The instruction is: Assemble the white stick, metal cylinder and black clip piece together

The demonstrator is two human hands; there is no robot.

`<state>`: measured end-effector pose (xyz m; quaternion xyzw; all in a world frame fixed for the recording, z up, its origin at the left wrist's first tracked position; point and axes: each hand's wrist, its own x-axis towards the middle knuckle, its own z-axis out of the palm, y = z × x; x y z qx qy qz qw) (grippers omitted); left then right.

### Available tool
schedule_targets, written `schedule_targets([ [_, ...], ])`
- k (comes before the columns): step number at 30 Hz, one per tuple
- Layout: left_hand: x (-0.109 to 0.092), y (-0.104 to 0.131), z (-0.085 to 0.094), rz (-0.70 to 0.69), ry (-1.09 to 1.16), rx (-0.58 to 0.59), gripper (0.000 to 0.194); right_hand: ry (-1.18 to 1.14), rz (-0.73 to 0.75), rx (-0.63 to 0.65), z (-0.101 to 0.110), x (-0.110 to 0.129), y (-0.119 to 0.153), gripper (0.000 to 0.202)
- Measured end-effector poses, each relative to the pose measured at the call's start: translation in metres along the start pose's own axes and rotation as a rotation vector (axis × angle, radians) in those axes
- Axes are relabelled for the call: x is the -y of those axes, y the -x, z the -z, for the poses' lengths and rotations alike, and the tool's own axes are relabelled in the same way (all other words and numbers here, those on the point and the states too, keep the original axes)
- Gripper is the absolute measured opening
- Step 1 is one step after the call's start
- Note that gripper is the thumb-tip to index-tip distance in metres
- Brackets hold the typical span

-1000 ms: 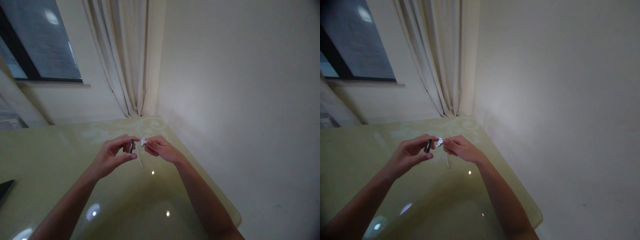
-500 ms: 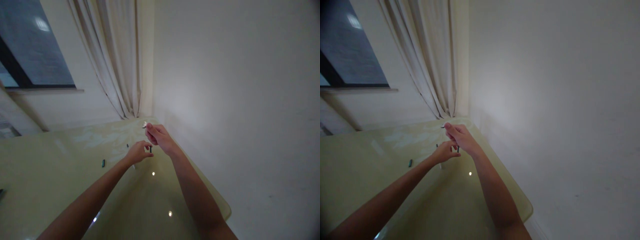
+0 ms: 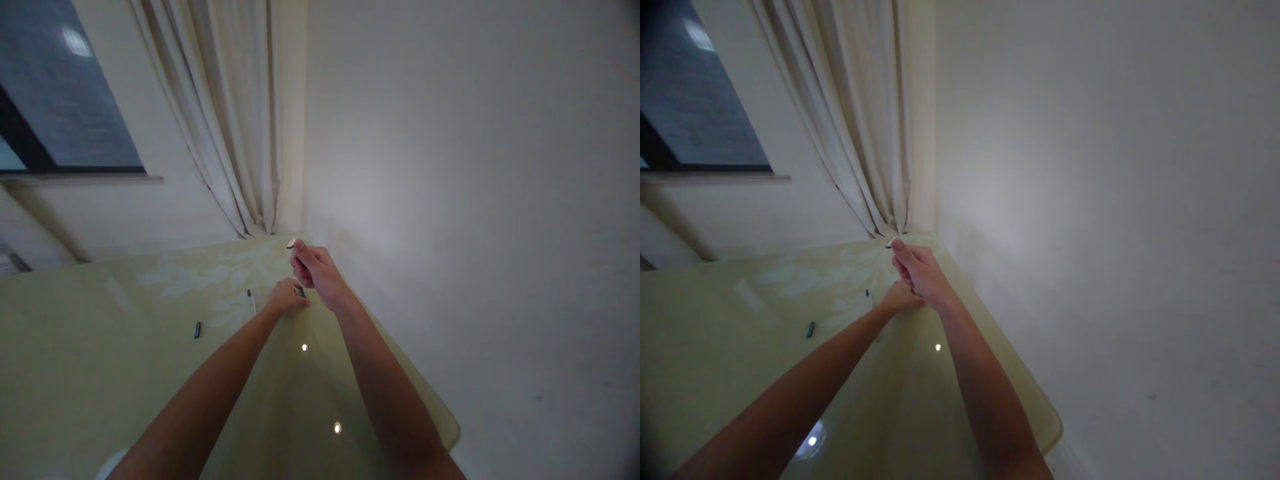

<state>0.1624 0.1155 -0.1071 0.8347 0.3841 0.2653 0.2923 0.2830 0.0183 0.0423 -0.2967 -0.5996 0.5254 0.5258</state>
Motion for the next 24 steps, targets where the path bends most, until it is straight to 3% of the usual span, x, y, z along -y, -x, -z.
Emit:
schedule_targets([
  [5, -0.001, -0.001, -0.003, 0.327, -0.199, -0.046, 0.04, -0.013, -0.011, -0.036, -0.003, 0.003, -0.002, 0.072],
  [9, -0.007, -0.001, -0.004, 0.405, -0.266, -0.021, 0.05, -0.026, -0.006, -0.029, -0.005, 0.0, -0.002, 0.072],
  [13, -0.011, 0.007, 0.002, 0.384, -0.326, 0.013, 0.057, -0.014, -0.014, -0.027, -0.004, -0.001, -0.001, 0.072],
  [19, -0.007, 0.065, 0.034, 0.309, -0.516, -0.021, 0.027, -0.01, -0.016, -0.03, -0.003, 0.0, -0.002, 0.072],
  [24, 0.011, 0.122, 0.064, 0.299, -0.601, 0.017, 0.031, 0.002, -0.018, -0.015, -0.008, -0.007, -0.005, 0.072],
])
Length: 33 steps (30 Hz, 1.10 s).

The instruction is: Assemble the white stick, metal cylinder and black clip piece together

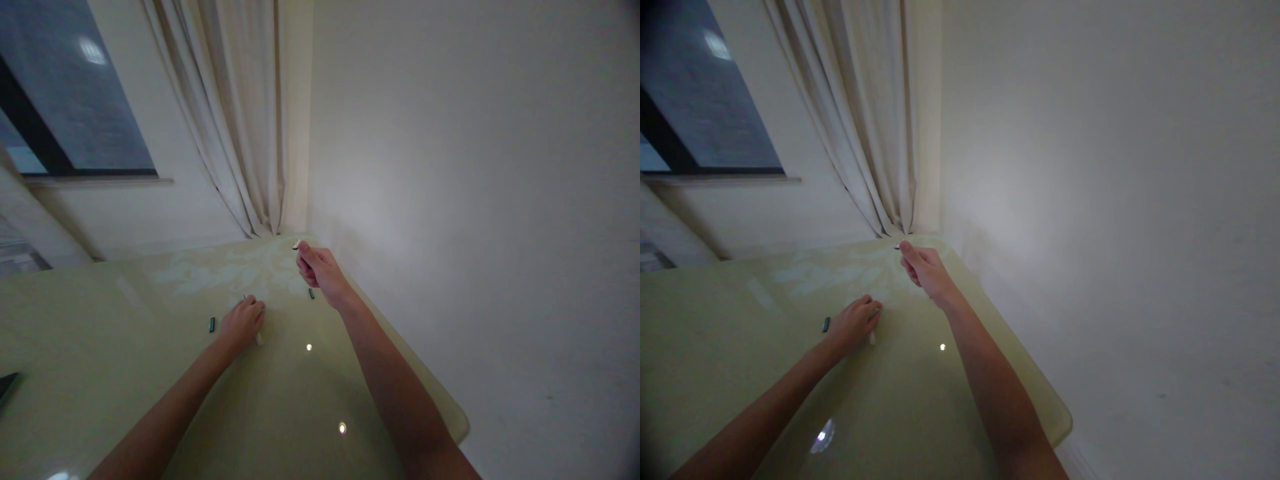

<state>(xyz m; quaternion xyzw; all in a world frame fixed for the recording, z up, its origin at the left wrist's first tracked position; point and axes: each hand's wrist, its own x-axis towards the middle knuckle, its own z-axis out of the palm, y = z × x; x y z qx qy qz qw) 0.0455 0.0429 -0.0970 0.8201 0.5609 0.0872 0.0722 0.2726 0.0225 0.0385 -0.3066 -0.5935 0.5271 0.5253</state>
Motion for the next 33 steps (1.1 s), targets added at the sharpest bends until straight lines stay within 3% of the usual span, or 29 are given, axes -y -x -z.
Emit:
schedule_targets([
  [4, 0.023, 0.015, 0.0, -0.042, 0.006, 0.003, 0.034, 0.032, -0.017, 0.02, -0.005, -0.007, -0.001, 0.071],
  [9, 0.037, 0.015, 0.001, -0.076, 0.063, -0.026, 0.04, 0.074, -0.051, 0.048, -0.007, -0.014, 0.001, 0.072],
  [14, 0.079, 0.015, 0.026, 0.022, 0.17, -0.138, 0.048, 0.088, -0.097, 0.074, -0.007, -0.021, 0.002, 0.069],
  [19, 0.119, 0.02, 0.047, 0.123, 0.262, 0.034, 0.064, 0.061, -0.138, 0.183, -0.012, -0.03, 0.0, 0.064],
  [23, 0.119, 0.022, 0.042, 0.142, 0.32, 0.132, 0.059, 0.106, -0.117, 0.265, -0.017, -0.032, 0.002, 0.059],
  [33, 0.12, 0.02, 0.042, 0.136, 0.359, 0.105, 0.036, 0.149, -0.081, 0.285, -0.019, -0.029, 0.008, 0.053],
])
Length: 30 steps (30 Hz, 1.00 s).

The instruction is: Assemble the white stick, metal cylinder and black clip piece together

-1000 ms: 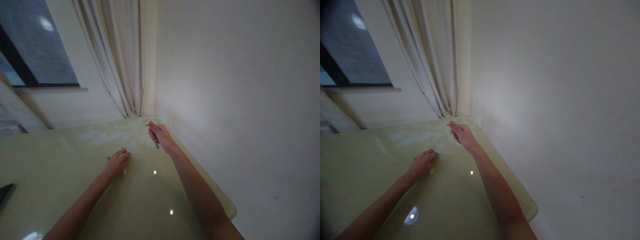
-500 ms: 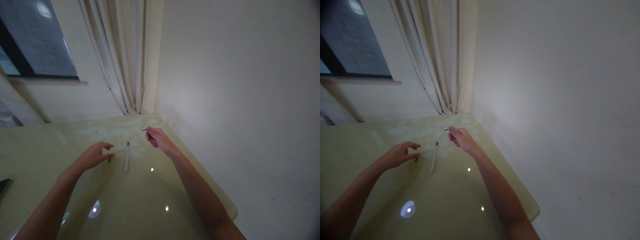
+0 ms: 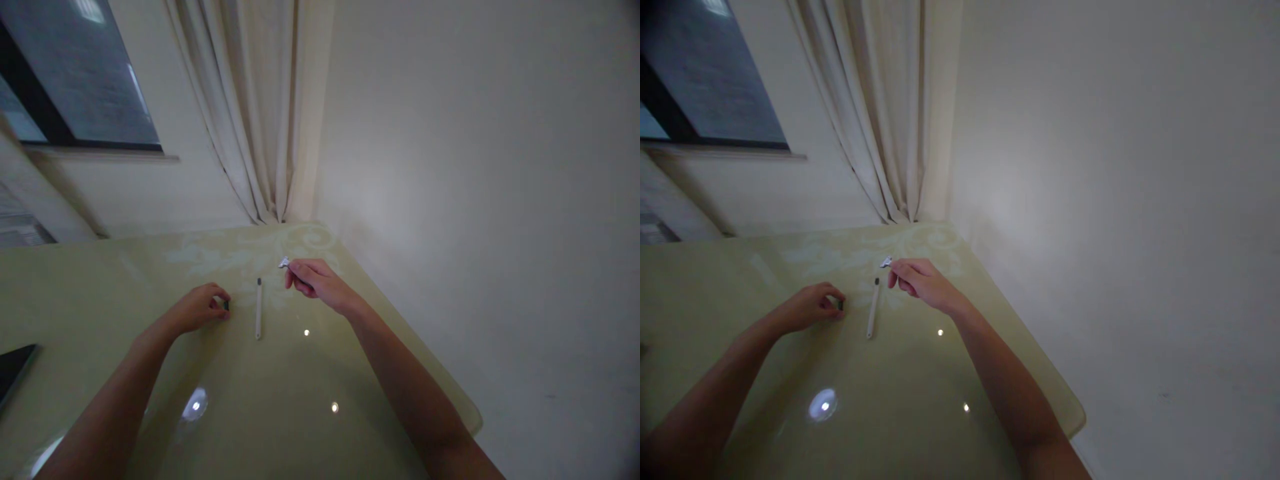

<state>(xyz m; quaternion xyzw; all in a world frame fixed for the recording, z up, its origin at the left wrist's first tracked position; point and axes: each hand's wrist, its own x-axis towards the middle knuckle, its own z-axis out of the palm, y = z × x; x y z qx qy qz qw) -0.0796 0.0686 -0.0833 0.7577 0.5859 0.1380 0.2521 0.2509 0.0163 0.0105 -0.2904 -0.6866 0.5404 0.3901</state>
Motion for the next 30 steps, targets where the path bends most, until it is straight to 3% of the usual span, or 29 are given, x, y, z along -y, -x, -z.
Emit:
schedule_targets([
  [5, -0.032, 0.009, 0.011, -0.124, -0.014, -0.141, 0.038, -0.024, -0.001, -0.046, -0.003, 0.001, -0.001, 0.052],
  [9, -0.086, 0.034, 0.027, -0.475, 0.098, -0.403, 0.045, -0.017, 0.013, -0.148, -0.009, 0.002, -0.001, 0.045],
  [11, -0.109, 0.047, 0.031, -0.642, 0.097, -0.526, 0.038, 0.002, 0.007, -0.171, -0.013, 0.002, -0.001, 0.042],
  [15, -0.134, 0.061, 0.029, -0.836, 0.029, -0.642, 0.032, 0.028, 0.002, -0.101, -0.019, 0.002, -0.002, 0.041],
  [26, -0.145, 0.065, 0.018, -0.853, 0.05, -0.676, 0.046, -0.096, -0.026, -0.062, -0.022, -0.005, -0.002, 0.039],
  [30, -0.147, 0.067, 0.018, -0.698, 0.254, -0.619, 0.052, -0.071, -0.001, -0.102, -0.023, -0.005, -0.001, 0.042],
])
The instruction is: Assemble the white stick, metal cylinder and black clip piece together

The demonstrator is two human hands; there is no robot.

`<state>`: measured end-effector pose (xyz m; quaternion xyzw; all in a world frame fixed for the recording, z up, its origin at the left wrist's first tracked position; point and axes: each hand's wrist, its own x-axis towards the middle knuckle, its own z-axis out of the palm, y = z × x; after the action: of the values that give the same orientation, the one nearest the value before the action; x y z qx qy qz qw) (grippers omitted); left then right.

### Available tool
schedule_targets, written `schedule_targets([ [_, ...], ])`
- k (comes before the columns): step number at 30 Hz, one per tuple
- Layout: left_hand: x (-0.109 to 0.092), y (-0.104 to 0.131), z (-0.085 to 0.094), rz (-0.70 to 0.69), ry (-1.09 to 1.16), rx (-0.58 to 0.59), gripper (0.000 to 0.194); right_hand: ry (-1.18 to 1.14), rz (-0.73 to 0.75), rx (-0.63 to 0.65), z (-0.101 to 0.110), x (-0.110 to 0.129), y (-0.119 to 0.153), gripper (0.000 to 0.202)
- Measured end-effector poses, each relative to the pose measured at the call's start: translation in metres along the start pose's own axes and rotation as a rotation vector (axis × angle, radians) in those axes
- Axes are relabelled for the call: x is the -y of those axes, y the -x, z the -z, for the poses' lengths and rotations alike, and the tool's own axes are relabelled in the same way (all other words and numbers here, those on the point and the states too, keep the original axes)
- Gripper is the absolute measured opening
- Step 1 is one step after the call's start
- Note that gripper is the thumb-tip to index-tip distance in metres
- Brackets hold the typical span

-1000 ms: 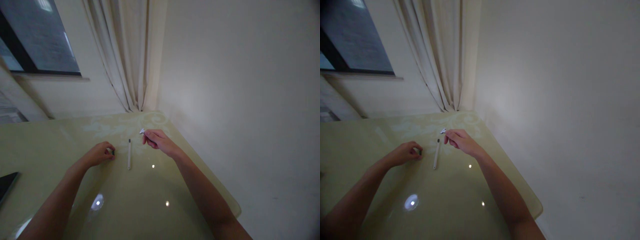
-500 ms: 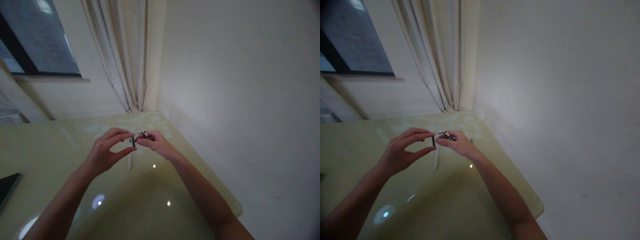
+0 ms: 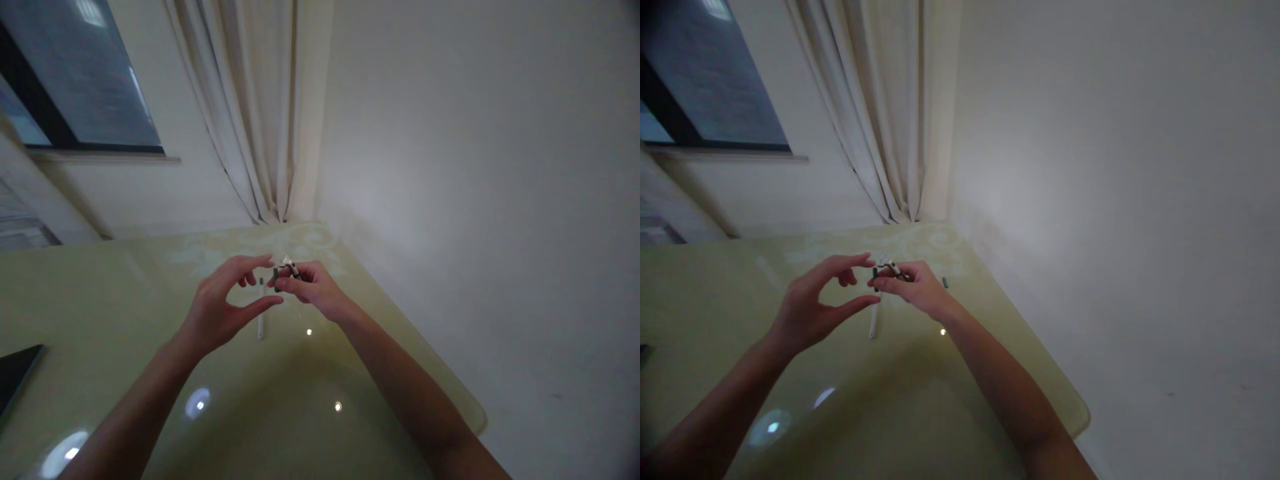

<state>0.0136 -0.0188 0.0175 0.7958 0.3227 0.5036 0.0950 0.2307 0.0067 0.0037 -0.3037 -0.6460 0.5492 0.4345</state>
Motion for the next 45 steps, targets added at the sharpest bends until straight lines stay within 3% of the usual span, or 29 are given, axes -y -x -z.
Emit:
schedule_targets([
  [3, 0.001, -0.003, -0.002, 0.347, 0.222, -0.059, 0.037, 0.122, 0.1, -0.058, 0.002, 0.004, 0.002, 0.041],
  [6, 0.007, -0.005, -0.006, 0.636, 0.405, 0.024, 0.046, 0.298, 0.237, -0.111, 0.004, 0.007, 0.004, 0.035],
  [9, 0.013, -0.002, -0.011, 0.787, 0.577, 0.191, 0.054, 0.426, 0.403, -0.121, 0.007, 0.008, 0.004, 0.028],
  [12, 0.014, 0.0, -0.014, 0.854, 0.697, 0.254, 0.052, 0.497, 0.527, -0.094, 0.008, 0.007, 0.004, 0.023],
  [20, 0.003, -0.004, -0.015, 0.865, 0.719, 0.224, 0.046, 0.597, 0.513, -0.078, 0.008, 0.008, 0.005, 0.025],
  [28, 0.008, -0.002, -0.013, 0.912, 0.743, 0.224, 0.042, 0.601, 0.504, -0.051, 0.009, 0.007, 0.005, 0.031],
  [34, 0.011, -0.002, -0.007, 0.79, 0.8, 0.088, 0.044, 0.405, 0.332, -0.062, 0.01, 0.015, 0.009, 0.045],
  [38, 0.01, -0.002, -0.005, 0.663, 0.801, 0.004, 0.047, 0.258, 0.216, -0.005, 0.007, 0.017, 0.012, 0.05],
  [45, 0.009, -0.002, -0.005, 0.553, 0.781, 0.053, 0.043, 0.229, 0.205, 0.054, 0.0, 0.022, 0.014, 0.05],
])
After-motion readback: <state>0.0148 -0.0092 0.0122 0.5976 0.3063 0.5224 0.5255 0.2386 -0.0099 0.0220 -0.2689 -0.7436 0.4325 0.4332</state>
